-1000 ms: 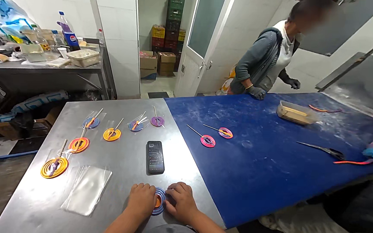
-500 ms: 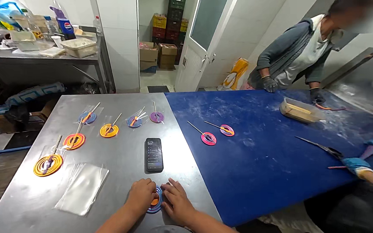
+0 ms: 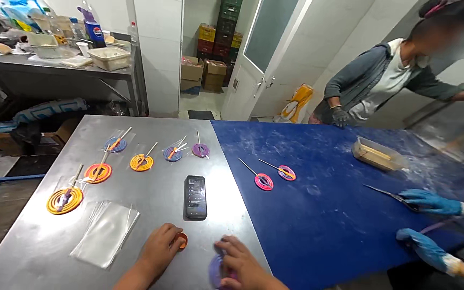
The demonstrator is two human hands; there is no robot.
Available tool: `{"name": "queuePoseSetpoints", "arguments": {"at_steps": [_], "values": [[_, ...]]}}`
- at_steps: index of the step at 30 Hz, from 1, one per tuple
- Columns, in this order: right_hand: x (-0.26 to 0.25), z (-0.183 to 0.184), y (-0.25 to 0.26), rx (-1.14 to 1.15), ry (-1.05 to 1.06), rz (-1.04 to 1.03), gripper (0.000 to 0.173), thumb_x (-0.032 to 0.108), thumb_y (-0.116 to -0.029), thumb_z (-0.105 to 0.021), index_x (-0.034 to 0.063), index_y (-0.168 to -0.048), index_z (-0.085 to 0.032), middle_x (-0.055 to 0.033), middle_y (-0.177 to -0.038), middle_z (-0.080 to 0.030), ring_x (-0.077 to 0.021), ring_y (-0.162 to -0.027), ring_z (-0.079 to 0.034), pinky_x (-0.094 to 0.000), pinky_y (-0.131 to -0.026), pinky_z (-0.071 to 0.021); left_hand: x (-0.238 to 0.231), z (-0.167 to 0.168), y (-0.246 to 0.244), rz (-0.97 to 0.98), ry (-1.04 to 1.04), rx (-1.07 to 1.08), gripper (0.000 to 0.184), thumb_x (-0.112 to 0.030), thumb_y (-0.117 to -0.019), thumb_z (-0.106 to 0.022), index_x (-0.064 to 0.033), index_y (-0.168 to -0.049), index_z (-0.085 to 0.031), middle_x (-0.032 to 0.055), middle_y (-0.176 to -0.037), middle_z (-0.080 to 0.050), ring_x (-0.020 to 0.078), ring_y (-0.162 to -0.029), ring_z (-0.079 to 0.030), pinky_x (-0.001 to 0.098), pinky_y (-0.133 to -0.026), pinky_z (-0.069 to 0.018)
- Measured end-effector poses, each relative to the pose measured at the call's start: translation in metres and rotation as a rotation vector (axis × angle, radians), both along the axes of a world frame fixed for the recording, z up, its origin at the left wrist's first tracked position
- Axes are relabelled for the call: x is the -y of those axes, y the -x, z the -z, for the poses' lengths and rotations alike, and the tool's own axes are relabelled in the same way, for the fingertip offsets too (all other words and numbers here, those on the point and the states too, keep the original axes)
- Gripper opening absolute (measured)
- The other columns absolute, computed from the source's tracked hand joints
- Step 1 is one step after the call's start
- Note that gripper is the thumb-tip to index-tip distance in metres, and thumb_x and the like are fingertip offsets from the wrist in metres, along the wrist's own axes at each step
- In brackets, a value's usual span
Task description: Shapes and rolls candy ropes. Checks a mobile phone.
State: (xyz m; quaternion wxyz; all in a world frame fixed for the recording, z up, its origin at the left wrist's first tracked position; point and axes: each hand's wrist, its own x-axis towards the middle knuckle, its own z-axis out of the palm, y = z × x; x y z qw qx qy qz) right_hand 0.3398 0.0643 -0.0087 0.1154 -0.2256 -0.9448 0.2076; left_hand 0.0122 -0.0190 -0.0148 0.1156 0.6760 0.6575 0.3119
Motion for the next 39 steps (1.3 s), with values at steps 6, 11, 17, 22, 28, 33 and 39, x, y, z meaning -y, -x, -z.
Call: {"name": "queuePoseSetpoints", "arguments": {"at_steps": [6, 11, 17, 22, 28, 33, 39], "values": [[-0.082, -0.014, -0.094, -0.029, -0.233, 1.135, 0.067, 0.049, -0.1056, -0.042, -0.009, -0.135, -0.06, -0.0398, -0.156, -0.034, -0.0619, -0.144, -0.03, -0.0703, -0.119, -0.0231, 0.031, -0.008, 0.036, -0.185, -0.191, 0.107, 0.039, -0.048, -0.0988, -0.06, -0.0135, -0.107, -0.076, 0.0071, -0.103, -0.071, 0.0101, -0.073, -0.064, 0.0258, -0.063, -0.0568], [-0.085, -0.008, 0.017, 0.055, -0.23, 0.709, 0.066, 0.056, -0.0998, -0.05, 0.0065, -0.143, -0.06, -0.027, -0.158, -0.042, -0.0513, -0.148, -0.033, -0.0702, -0.12, -0.0235, 0.029, 0.001, 0.03, -0.235, -0.129, 0.103, 0.041, -0.048, -0.0991, -0.059, -0.0112, -0.107, -0.076, 0.0062, -0.097, -0.072, 0.0117, -0.073, -0.065, 0.0284, -0.065, -0.0573], [-0.104, 0.0, 0.116, 0.075, -0.221, 0.511, 0.085, 0.087, -0.0902, -0.02, 0.0354, -0.148, -0.056, -0.0113, -0.168, -0.03, -0.0458, -0.156, -0.017, -0.0748, -0.12, -0.0085, 0.027, 0.008, 0.026, -0.154, -0.081, -0.048, 0.047, -0.057, -0.0999, -0.054, -0.016, -0.105, -0.076, 0.0018, -0.092, -0.073, 0.0159, -0.08, -0.069, 0.0381, -0.072, -0.0592], [-0.124, 0.0, 0.13, 0.161, -0.163, 0.483, 0.084, 0.09, -0.0874, -0.018, 0.0445, -0.152, -0.047, -0.0073, -0.174, -0.014, -0.0432, -0.159, -0.001, -0.0752, -0.119, -0.0002, 0.025, 0.01, 0.027, -0.164, -0.093, -0.05, 0.049, -0.059, -0.1004, -0.052, -0.0166, -0.104, -0.076, -0.0006, -0.086, -0.072, 0.0122, -0.075, -0.067, 0.0334, -0.069, -0.0583], [-0.125, -0.005, 0.129, 0.188, -0.078, 0.463, 0.085, 0.092, -0.086, -0.019, 0.0468, -0.154, -0.043, -0.0041, -0.174, -0.01, -0.0393, -0.159, 0.003, -0.0737, -0.12, 0.0031, 0.024, 0.01, 0.026, -0.173, -0.086, -0.071, 0.053, -0.061, -0.1008, -0.048, -0.0165, -0.103, -0.076, -0.001, -0.086, -0.072, 0.0124, -0.076, -0.068, 0.0334, -0.069, -0.0587], [-0.115, -0.014, 0.133, 0.099, 0.084, 0.485, 0.119, 0.094, -0.0775, -0.042, 0.0157, -0.165, -0.025, -0.0113, -0.168, -0.031, -0.0291, -0.156, -0.026, -0.0677, -0.125, -0.0082, 0.023, 0.01, 0.025, -0.177, -0.092, -0.074, 0.053, -0.062, -0.1004, -0.048, -0.0171, -0.103, -0.076, -0.0013, -0.086, -0.073, 0.0128, -0.076, -0.069, 0.0342, -0.069, -0.0589], [-0.087, -0.058, 0.174, 0.379, 0.238, 0.674, 0.13, 0.095, -0.075, -0.047, 0.0155, -0.167, -0.001, -0.0161, -0.164, -0.037, -0.0324, -0.154, -0.032, -0.0708, -0.122, -0.0124, 0.021, 0.008, 0.025, -0.178, -0.079, -0.089, 0.054, -0.062, -0.0996, -0.048, -0.0167, -0.103, -0.076, -0.0007, -0.087, -0.073, 0.0138, -0.078, -0.07, 0.0359, -0.07, -0.0595]]}}
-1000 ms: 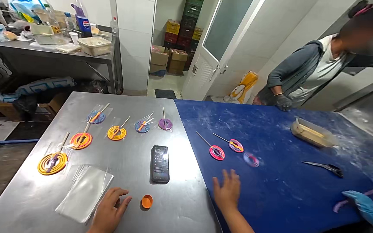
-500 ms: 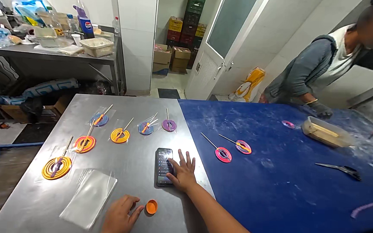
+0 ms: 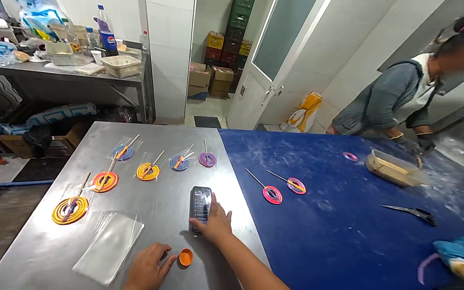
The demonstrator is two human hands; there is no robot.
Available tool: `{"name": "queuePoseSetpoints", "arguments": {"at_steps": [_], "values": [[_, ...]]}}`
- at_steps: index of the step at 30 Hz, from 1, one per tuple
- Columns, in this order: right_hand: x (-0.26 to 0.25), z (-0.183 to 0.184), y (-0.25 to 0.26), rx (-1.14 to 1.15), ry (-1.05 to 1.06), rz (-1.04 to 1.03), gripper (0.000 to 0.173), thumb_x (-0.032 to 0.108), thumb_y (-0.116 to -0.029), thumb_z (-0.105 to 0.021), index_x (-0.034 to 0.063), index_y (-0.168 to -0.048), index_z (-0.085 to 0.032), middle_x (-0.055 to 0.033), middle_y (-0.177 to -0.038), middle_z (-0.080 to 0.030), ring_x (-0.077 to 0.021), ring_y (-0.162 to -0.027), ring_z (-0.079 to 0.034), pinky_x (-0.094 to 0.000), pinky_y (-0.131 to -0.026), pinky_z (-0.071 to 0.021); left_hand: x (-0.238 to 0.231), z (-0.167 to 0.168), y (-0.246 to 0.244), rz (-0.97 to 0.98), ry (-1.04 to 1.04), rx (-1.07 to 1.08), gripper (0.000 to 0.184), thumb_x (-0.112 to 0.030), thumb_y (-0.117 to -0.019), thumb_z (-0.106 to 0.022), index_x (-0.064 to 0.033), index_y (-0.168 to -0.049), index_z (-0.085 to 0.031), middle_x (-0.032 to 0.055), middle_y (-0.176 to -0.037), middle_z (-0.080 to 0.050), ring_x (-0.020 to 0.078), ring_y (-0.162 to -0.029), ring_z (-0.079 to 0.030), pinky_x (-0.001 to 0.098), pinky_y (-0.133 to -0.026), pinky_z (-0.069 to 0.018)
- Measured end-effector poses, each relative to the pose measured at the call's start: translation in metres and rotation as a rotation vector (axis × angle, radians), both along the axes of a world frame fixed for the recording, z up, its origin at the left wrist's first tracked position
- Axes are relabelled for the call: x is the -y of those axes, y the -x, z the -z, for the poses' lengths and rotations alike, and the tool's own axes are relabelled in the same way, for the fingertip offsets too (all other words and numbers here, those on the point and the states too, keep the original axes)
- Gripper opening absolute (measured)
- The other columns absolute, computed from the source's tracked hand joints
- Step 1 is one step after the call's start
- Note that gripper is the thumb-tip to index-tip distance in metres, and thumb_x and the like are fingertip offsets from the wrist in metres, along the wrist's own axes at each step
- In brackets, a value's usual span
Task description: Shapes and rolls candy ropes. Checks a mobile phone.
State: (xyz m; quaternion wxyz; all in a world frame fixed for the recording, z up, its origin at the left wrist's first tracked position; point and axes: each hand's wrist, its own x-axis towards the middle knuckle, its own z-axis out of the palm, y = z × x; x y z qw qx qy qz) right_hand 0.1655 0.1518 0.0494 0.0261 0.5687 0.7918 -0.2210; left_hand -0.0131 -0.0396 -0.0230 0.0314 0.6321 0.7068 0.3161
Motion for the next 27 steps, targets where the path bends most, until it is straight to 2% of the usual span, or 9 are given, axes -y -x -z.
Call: {"name": "queuePoseSetpoints", "arguments": {"at_steps": [4, 7, 14, 17, 19, 20, 22, 24, 27], "values": [[-0.007, -0.016, 0.023, 0.137, 0.035, -0.045, 0.127, 0.092, -0.076, -0.051, 0.023, -0.166, 0.006, -0.0247, -0.152, -0.045, -0.0446, -0.137, -0.049, -0.0721, -0.099, -0.0442, 0.0, 0.0, 0.0, 0.007, 0.015, -0.013, 0.052, -0.06, -0.0999, -0.049, -0.0161, -0.104, -0.077, 0.0003, -0.087, -0.074, 0.0154, -0.079, -0.071, 0.0384, -0.071, -0.0606], [-0.009, -0.017, 0.036, 0.211, 0.038, -0.053, 0.128, 0.08, -0.0757, -0.064, 0.0257, -0.166, 0.007, -0.0283, -0.15, -0.043, -0.0489, -0.132, -0.05, -0.0701, -0.091, -0.0486, 0.0, 0.0, 0.001, 0.013, 0.039, -0.016, 0.051, -0.06, -0.0993, -0.051, -0.0164, -0.105, -0.076, 0.0, -0.088, -0.074, 0.0157, -0.081, -0.071, 0.0388, -0.074, -0.0605], [0.006, -0.022, 0.012, 0.199, 0.087, -0.008, 0.129, 0.056, -0.0739, -0.078, 0.0177, -0.166, 0.003, -0.025, -0.146, -0.049, -0.0447, -0.128, -0.055, -0.0616, -0.092, -0.0545, 0.001, -0.004, 0.003, -0.002, 0.068, 0.114, 0.052, -0.061, -0.0959, -0.059, -0.0138, -0.11, -0.076, 0.0017, -0.089, -0.074, 0.0156, -0.077, -0.07, 0.0392, -0.072, -0.0604], [0.012, -0.022, -0.017, -0.034, 0.229, 0.032, 0.127, 0.052, -0.0745, -0.081, 0.016, -0.166, 0.0, -0.0242, -0.142, -0.054, -0.0401, -0.125, -0.059, -0.0584, -0.1, -0.0518, 0.001, -0.021, 0.0, -0.038, 0.133, 0.416, 0.052, -0.054, -0.0973, -0.061, -0.0087, -0.121, -0.07, 0.0061, -0.101, -0.072, 0.0162, -0.082, -0.068, 0.0369, -0.076, -0.0585], [0.021, -0.022, -0.035, -0.359, 0.411, 0.079, 0.117, 0.045, -0.0777, -0.083, 0.0142, -0.163, -0.008, -0.02, -0.121, -0.067, -0.0306, -0.101, -0.071, -0.051, -0.087, -0.0586, -0.001, -0.039, -0.01, 0.016, 0.086, 0.545, 0.05, -0.046, -0.1026, -0.054, -0.0045, -0.126, -0.068, 0.0115, -0.11, -0.071, 0.0186, -0.093, -0.068, 0.0376, -0.085, -0.0582], [0.032, -0.026, -0.041, -0.517, 0.53, 0.093, 0.112, 0.04, -0.0818, -0.082, 0.0134, -0.161, -0.007, -0.0193, -0.116, -0.068, -0.0278, -0.091, -0.072, -0.0479, -0.079, -0.0597, -0.001, -0.05, -0.018, 0.083, 0.104, 0.619, 0.055, -0.046, -0.1055, -0.048, -0.0018, -0.133, -0.064, 0.0151, -0.12, -0.069, 0.021, -0.103, -0.069, 0.0395, -0.091, -0.0585], [0.06, -0.045, -0.046, -0.712, 0.648, 0.07, 0.106, 0.031, -0.0853, -0.081, 0.0125, -0.16, -0.007, -0.0187, -0.12, -0.066, -0.0259, -0.086, -0.072, -0.0448, -0.071, -0.061, 0.004, -0.079, -0.039, 0.24, 0.236, 0.923, 0.079, -0.061, -0.1061, -0.033, 0.0012, -0.156, -0.037, 0.0198, -0.151, -0.052, 0.0251, -0.126, -0.063, 0.0431, -0.096, -0.0583], [0.091, -0.064, -0.047, -0.744, 0.485, -0.021, 0.109, 0.034, -0.0801, -0.085, 0.0063, -0.158, -0.014, -0.0151, -0.124, -0.066, -0.0201, -0.088, -0.073, -0.0403, -0.077, -0.0624, 0.014, -0.107, -0.064, 0.367, 0.281, 1.388, 0.092, -0.071, -0.1025, -0.03, -0.0095, -0.166, -0.002, 0.014, -0.166, -0.031, 0.0279, -0.14, -0.052, 0.0517, -0.103, -0.0559], [0.124, -0.082, -0.054, -0.782, 0.007, -0.158, 0.122, 0.055, -0.0673, -0.09, -0.0015, -0.156, -0.028, -0.0159, -0.133, -0.061, -0.0208, -0.107, -0.066, -0.0419, -0.09, -0.0582, 0.023, -0.126, -0.082, 0.575, 0.064, 1.847, 0.088, -0.065, -0.1022, -0.041, -0.0268, -0.165, 0.008, 0.0083, -0.162, -0.04, 0.0312, -0.141, -0.052, 0.058, -0.108, -0.0517]]}}
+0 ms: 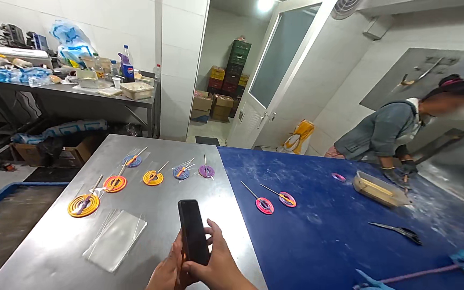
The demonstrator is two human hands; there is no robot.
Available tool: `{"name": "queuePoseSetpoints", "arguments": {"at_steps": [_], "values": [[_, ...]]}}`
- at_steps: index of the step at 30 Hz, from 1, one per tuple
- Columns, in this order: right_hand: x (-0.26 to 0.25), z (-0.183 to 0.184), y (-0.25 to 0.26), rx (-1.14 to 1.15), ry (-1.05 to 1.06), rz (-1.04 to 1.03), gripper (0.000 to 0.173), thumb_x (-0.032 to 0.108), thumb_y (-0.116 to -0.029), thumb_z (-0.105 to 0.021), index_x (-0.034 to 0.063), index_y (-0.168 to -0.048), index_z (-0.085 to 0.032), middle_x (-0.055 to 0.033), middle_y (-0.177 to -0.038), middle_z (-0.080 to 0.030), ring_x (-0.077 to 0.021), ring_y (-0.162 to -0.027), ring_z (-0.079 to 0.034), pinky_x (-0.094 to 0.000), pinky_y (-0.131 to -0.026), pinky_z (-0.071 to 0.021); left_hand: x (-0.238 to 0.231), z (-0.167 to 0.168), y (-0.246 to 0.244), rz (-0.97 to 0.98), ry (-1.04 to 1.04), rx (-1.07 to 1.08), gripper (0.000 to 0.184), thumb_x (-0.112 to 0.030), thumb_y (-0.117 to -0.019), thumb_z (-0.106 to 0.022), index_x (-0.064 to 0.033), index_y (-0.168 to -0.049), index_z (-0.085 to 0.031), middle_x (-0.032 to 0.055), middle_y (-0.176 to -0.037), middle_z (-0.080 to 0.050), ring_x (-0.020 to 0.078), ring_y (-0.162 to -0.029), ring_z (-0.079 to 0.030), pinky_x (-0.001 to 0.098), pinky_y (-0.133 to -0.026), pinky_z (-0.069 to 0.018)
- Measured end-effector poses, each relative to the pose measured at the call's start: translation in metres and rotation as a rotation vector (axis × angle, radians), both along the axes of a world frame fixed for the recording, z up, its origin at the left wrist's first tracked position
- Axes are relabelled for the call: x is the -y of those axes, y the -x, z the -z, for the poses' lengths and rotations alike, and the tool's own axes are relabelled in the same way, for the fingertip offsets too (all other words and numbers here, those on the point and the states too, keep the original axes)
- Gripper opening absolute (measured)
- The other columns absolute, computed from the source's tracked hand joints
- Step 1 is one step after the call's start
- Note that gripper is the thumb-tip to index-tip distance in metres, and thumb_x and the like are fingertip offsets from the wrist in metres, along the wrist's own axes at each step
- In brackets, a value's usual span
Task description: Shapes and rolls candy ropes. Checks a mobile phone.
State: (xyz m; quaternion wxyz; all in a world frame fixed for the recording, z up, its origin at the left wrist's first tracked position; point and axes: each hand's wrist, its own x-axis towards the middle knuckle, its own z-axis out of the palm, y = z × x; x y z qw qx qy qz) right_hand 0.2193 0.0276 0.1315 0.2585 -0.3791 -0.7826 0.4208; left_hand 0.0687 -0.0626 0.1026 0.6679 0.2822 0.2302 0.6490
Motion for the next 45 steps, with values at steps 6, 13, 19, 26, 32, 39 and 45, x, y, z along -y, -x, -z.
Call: {"name": "queuePoseSetpoints", "arguments": {"at_steps": [6, 13, 19, 26, 32, 39, 45], "values": [[0.016, -0.014, -0.027, -0.161, -0.573, -0.049, 0.089, 0.079, -0.0851, -0.06, 0.0175, -0.149, -0.05, -0.017, -0.151, -0.05, -0.0304, -0.139, -0.048, -0.0547, -0.11, -0.0431, 0.008, -0.018, 0.003, 0.085, -0.24, 0.342, 0.065, -0.058, -0.1007, -0.054, -0.0323, -0.158, -0.034, 0.012, -0.151, -0.055, 0.0392, -0.137, -0.054, 0.0643, -0.106, -0.0483], [0.034, -0.019, -0.031, -0.054, -0.744, -0.061, 0.088, 0.085, -0.088, -0.041, 0.0333, -0.158, -0.036, -0.0136, -0.166, -0.033, -0.0362, -0.155, -0.027, -0.062, -0.122, -0.0223, 0.014, -0.022, 0.006, 0.198, -0.388, 0.349, 0.079, -0.068, -0.0918, -0.059, -0.0366, -0.158, -0.031, 0.0181, -0.156, -0.047, 0.0485, -0.137, -0.051, 0.0679, -0.102, -0.049], [0.039, -0.018, -0.031, -0.035, -0.764, -0.071, 0.081, 0.086, -0.0877, -0.039, 0.0417, -0.155, -0.038, -0.0135, -0.169, -0.027, -0.0367, -0.157, -0.022, -0.065, -0.123, -0.019, 0.016, -0.024, 0.004, 0.189, -0.446, 0.314, 0.081, -0.067, -0.0931, -0.058, -0.0352, -0.161, -0.026, 0.0191, -0.157, -0.045, 0.0476, -0.136, -0.051, 0.0644, -0.101, -0.0508], [0.041, -0.024, -0.032, -0.008, -0.794, -0.087, 0.075, 0.085, -0.0889, -0.038, 0.0423, -0.15, -0.043, -0.0162, -0.169, -0.025, -0.0363, -0.158, -0.018, -0.0637, -0.124, -0.016, 0.014, -0.024, 0.005, 0.212, -0.49, 0.33, 0.079, -0.063, -0.0938, -0.06, -0.0362, -0.16, -0.027, 0.0175, -0.156, -0.047, 0.0462, -0.136, -0.052, 0.063, -0.101, -0.0518], [0.042, -0.025, -0.031, 0.006, -0.793, -0.109, 0.073, 0.086, -0.0886, -0.036, 0.0463, -0.149, -0.042, -0.0185, -0.169, -0.022, -0.0382, -0.158, -0.016, -0.0634, -0.124, -0.0142, 0.013, -0.021, 0.005, 0.233, -0.519, 0.333, 0.078, -0.062, -0.0955, -0.059, -0.0388, -0.161, -0.023, 0.0173, -0.157, -0.046, 0.0453, -0.137, -0.052, 0.0608, -0.102, -0.0519], [0.045, -0.03, -0.032, 0.036, -0.751, -0.135, 0.071, 0.083, -0.0903, -0.037, 0.045, -0.15, -0.041, -0.0236, -0.169, -0.018, -0.0429, -0.157, -0.013, -0.0664, -0.123, -0.0147, 0.014, -0.024, 0.004, 0.224, -0.519, 0.31, 0.08, -0.06, -0.0961, -0.06, -0.0382, -0.162, -0.02, 0.0157, -0.158, -0.045, 0.0431, -0.139, -0.051, 0.0594, -0.104, -0.0513], [0.045, -0.027, -0.032, 0.031, -0.756, -0.139, 0.069, 0.083, -0.0909, -0.037, 0.047, -0.15, -0.041, -0.0259, -0.169, -0.016, -0.0438, -0.157, -0.013, -0.0663, -0.123, -0.016, 0.014, -0.025, 0.001, 0.228, -0.522, 0.342, 0.079, -0.058, -0.0964, -0.061, -0.0373, -0.161, -0.021, 0.016, -0.157, -0.045, 0.0432, -0.139, -0.051, 0.0598, -0.106, -0.0497]]}}
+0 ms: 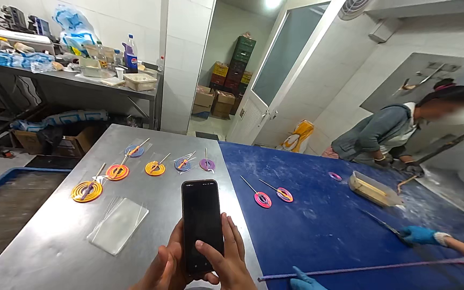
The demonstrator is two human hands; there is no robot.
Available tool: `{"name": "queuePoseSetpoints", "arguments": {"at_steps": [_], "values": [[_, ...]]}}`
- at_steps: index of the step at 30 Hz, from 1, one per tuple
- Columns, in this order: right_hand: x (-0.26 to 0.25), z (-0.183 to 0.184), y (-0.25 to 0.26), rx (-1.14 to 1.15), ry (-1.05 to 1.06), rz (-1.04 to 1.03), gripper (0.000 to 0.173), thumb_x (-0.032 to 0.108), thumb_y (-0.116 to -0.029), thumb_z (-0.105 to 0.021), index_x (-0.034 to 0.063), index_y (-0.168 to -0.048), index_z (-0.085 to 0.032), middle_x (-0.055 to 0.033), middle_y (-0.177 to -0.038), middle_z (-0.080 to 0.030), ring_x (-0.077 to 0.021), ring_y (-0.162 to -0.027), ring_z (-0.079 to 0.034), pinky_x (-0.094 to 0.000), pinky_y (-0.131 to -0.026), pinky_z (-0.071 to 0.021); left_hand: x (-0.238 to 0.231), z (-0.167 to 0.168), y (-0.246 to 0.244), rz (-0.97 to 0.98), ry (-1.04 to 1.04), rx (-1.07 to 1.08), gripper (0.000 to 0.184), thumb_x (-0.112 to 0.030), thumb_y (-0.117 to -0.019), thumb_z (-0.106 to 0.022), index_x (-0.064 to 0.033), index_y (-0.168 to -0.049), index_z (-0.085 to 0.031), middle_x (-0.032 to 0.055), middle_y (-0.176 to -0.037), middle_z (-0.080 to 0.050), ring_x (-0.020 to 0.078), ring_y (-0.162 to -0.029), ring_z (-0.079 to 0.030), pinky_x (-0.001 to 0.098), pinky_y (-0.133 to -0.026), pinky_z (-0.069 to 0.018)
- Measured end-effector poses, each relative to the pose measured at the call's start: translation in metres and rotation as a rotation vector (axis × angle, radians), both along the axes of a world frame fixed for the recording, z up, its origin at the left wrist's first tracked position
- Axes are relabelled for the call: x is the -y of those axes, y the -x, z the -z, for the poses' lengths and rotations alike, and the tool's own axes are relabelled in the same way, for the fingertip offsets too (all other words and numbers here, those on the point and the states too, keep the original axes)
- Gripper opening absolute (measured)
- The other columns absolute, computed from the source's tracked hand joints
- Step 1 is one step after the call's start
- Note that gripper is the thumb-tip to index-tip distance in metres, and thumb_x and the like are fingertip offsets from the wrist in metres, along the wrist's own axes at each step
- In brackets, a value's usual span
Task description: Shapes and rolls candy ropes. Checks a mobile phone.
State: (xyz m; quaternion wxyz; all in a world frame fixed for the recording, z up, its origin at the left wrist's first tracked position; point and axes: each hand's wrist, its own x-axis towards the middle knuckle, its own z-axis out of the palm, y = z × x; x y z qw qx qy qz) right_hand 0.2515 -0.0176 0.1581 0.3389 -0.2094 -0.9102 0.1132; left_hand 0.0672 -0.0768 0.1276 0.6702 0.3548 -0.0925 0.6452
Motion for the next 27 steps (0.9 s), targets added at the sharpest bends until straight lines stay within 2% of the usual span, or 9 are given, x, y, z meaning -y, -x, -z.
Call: {"name": "queuePoseSetpoints", "arguments": {"at_steps": [10, 13, 18, 24, 27], "values": [[0.0032, -0.0029, -0.0022, 0.039, 0.089, -0.019, 0.071, 0.083, -0.0906, -0.037, 0.0465, -0.151, -0.041, -0.0283, -0.169, -0.01, -0.0459, -0.158, -0.007, -0.0687, -0.123, -0.0102, -0.0021, 0.0037, -0.0015, 0.016, -0.007, 0.005, 0.081, -0.055, -0.0969, -0.062, -0.037, -0.162, -0.017, 0.0164, -0.16, -0.042, 0.0433, -0.141, -0.048, 0.0594, -0.108, -0.0483], [0.0018, -0.0009, -0.0022, 0.033, 0.073, -0.041, 0.066, 0.082, -0.0927, -0.034, 0.0479, -0.149, -0.043, -0.0275, -0.17, -0.008, -0.0454, -0.158, -0.005, -0.068, -0.124, -0.0098, -0.0015, 0.0038, -0.0018, 0.004, 0.0, 0.007, 0.08, -0.055, -0.0967, -0.063, -0.0362, -0.162, -0.019, 0.0164, -0.159, -0.043, 0.0431, -0.141, -0.048, 0.0594, -0.107, -0.0486], [-0.002, 0.0032, -0.0031, 0.032, 0.11, -0.121, 0.057, 0.077, -0.0954, -0.037, 0.0508, -0.145, -0.047, -0.0288, -0.17, 0.0, -0.0466, -0.158, 0.003, -0.068, -0.124, -0.0056, -0.0005, 0.0036, -0.0003, -0.016, 0.002, -0.027, 0.079, -0.054, -0.0977, -0.062, -0.0387, -0.162, -0.018, 0.0154, -0.159, -0.044, 0.0418, -0.139, -0.05, 0.0584, -0.105, -0.0512], [-0.0004, -0.0014, -0.0037, 0.091, 0.132, -0.089, 0.058, 0.08, -0.0948, -0.033, 0.0522, -0.143, -0.051, -0.0334, -0.168, -0.007, -0.0498, -0.157, -0.003, -0.0747, -0.12, -0.0055, -0.0013, 0.0064, 0.001, -0.023, 0.021, -0.036, 0.081, -0.055, -0.0969, -0.063, -0.0386, -0.161, -0.017, 0.0155, -0.158, -0.045, 0.0423, -0.138, -0.051, 0.0588, -0.102, -0.0526], [-0.0032, 0.0031, -0.0039, 0.005, 0.176, -0.14, 0.061, 0.08, -0.0947, -0.033, 0.0521, -0.147, -0.045, -0.0267, -0.17, -0.008, -0.0436, -0.158, -0.004, -0.0753, -0.12, -0.006, -0.0036, 0.0075, 0.0007, -0.01, -0.007, -0.03, 0.079, -0.056, -0.0985, -0.059, -0.038, -0.162, -0.016, 0.0174, -0.159, -0.043, 0.0444, -0.137, -0.052, 0.0585, -0.1, -0.0537]]}}
